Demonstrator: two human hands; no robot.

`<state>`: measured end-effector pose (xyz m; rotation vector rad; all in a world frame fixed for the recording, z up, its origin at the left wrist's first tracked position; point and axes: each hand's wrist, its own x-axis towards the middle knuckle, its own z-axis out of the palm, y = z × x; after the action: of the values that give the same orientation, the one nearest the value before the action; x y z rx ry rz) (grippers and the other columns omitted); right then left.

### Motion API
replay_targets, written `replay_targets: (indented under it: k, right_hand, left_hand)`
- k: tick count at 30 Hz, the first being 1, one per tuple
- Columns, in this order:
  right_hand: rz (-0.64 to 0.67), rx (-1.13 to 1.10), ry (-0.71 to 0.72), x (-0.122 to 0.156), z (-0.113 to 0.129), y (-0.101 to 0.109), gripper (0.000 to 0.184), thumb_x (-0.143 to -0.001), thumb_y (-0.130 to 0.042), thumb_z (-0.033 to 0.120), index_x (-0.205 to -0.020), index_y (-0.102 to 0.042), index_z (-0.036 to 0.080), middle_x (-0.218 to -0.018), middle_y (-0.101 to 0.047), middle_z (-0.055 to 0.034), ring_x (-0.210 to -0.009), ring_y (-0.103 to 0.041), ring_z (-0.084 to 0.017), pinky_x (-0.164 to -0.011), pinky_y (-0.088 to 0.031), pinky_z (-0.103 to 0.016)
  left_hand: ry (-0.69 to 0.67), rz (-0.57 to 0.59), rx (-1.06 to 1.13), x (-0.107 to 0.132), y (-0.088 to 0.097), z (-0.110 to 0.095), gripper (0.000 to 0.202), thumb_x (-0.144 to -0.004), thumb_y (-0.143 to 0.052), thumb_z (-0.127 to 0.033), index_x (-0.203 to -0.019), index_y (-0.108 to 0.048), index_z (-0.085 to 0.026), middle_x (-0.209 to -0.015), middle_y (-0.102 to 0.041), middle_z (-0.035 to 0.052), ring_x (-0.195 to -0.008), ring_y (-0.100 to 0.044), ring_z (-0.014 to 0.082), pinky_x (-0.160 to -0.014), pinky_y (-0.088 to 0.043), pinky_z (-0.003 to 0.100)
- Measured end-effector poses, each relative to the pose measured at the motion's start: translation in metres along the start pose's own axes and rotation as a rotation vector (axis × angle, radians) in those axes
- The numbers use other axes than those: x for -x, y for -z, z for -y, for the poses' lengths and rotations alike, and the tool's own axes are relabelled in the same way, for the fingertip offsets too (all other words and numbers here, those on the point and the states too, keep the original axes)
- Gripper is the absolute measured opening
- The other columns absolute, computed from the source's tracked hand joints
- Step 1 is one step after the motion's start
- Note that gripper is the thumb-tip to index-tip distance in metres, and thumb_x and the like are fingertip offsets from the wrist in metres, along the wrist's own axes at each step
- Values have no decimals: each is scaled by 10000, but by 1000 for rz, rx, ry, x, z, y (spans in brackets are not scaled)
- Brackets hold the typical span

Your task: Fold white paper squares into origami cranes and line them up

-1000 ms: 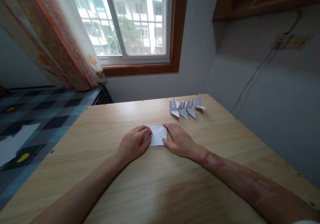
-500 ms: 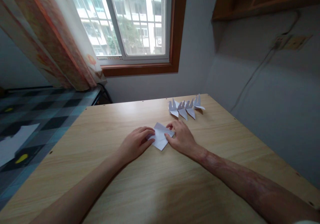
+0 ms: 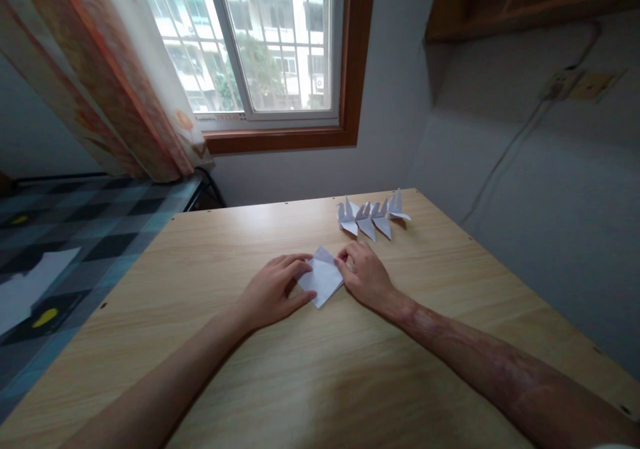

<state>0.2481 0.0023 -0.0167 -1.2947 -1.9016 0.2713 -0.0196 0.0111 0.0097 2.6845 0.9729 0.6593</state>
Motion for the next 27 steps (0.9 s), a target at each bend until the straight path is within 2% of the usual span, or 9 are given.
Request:
replay_targets:
  k: [6,10,13,16,20,22,23,25,27]
  right_hand:
    - [56,35,29,-1,-1,-1,309,-1043,-717,252,-743,-652,220,-961,-690,-79,-983,-592,-267,-914,-479,-427]
    - [16,-85,65,-2,-1,0,255,-1004,-746,194,-753,-702,213,-1039,-724,-83,-1057,-603,-270,-989,-481,-441]
    - [-31,-188,94,-2,2,3,256,-1030,-718,201,-775,-726,218,-1049,-736,-78,-1077,-614,-265,-1020,-469,-441]
    - [-7,-279,126,-2,4,7,366,-1089,-659,279,-729,-692,220,-943,-726,-64,-990,-624,-248,-967,-463,-419]
    - [154,-363,199,-2,6,11,557,-1184,-452,432,-675,-554,230,-704,-598,-14,-748,-558,-210,-859,-458,-396]
    - [234,-359,250,-2,8,13,535,-1187,-413,488,-763,-604,224,-749,-645,-27,-787,-584,-221,-885,-474,-400]
    - [273,-356,278,-2,9,14,498,-1183,-415,498,-865,-670,213,-844,-712,-50,-858,-625,-234,-923,-485,-407]
    - [339,-344,334,-2,10,16,419,-1171,-441,478,-1160,-745,190,-1137,-797,-106,-1067,-684,-267,-1026,-494,-432]
    - [392,-308,384,-2,11,18,421,-1161,-440,396,-1407,-700,174,-1406,-752,-143,-1282,-661,-295,-1141,-468,-475]
  left_hand:
    - [8,19,18,-1,1,0,300,-1037,-710,-436,-1267,-708,-245,-1495,-733,122,-1358,-692,328,-1164,-552,523]
    - [8,6,30,-2,-1,2,267,-1098,-568,-296,-1314,-719,-250,-1487,-748,106,-1340,-708,295,-1159,-562,494]
    - [3,-2,22,-2,-3,5,295,-1105,-520,-244,-1336,-705,-246,-1474,-753,103,-1331,-714,281,-1158,-561,481]
    - [-7,-32,-27,-1,-3,6,229,-1087,-563,-256,-1254,-718,-239,-1406,-766,105,-1260,-729,284,-1113,-572,483]
    - [-16,-69,-57,-1,-2,8,171,-1075,-596,-265,-1131,-755,-233,-1247,-794,97,-1124,-737,273,-1037,-587,466]
    - [-15,-78,-30,-1,-2,8,175,-1073,-603,-261,-1117,-770,-237,-1207,-804,87,-1102,-736,266,-1030,-586,456]
    - [-12,-82,-11,-2,-2,8,178,-1073,-605,-259,-1117,-777,-239,-1202,-806,84,-1102,-735,263,-1033,-584,453]
    - [-8,-77,23,-2,-2,9,193,-1071,-603,-254,-1122,-789,-243,-1214,-802,85,-1119,-730,263,-1043,-580,449]
    - [2,-70,48,-2,-3,9,207,-1063,-602,-248,-1126,-799,-246,-1233,-794,94,-1144,-723,270,-1057,-576,446]
